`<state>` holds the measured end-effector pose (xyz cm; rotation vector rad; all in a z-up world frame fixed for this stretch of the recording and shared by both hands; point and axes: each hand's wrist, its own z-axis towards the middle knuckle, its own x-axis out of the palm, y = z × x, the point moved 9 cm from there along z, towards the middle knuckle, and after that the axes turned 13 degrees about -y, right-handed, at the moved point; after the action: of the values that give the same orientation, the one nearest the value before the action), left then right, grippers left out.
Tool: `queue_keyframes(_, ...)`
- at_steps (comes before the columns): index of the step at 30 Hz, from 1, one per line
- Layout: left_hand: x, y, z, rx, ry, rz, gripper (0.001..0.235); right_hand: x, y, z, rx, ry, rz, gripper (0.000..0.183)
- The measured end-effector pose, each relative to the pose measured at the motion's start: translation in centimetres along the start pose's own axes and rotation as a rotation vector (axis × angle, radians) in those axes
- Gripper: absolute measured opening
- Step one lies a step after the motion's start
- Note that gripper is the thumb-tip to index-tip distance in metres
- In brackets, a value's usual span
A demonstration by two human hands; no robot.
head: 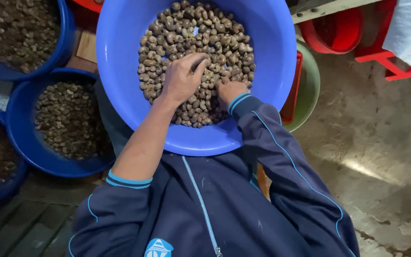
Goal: The person sits and uses a small knife to peel the outer shells off brown nuts held in a large blue basin. They pick up individual nuts, cut the shells, and remove the pieces, occasionally transferring the processed nuts into a red basket nearby.
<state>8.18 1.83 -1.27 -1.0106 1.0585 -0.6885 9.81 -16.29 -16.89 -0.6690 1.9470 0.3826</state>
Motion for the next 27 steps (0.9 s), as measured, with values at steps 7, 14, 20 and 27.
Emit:
queue_keyframes(7,-0.6,-1.8,0.3,0.017,-0.017,-0.101,0.022,-7.9,-0.6,-2.3,-0.032,-0.298,0.498,0.032)
queue_keyframes(14,-0.6,-1.7,0.8,-0.044,-0.079,-0.349,0.02,-12.1,-1.4,-2.0,0.106,-0.375,1.642,0.02)
queue_keyframes(20,-0.7,-3.1,0.7,-0.017,-0.03,-0.472,0.021,-13.3,-0.8,-2.6,0.127,-0.363,1.864,0.029)
queue_keyframes(27,0.0,-2.7,0.4,-0.018,-0.046,-0.527,0.018,-14.0,-1.2,-2.3,0.019,-0.545,1.607,0.032)
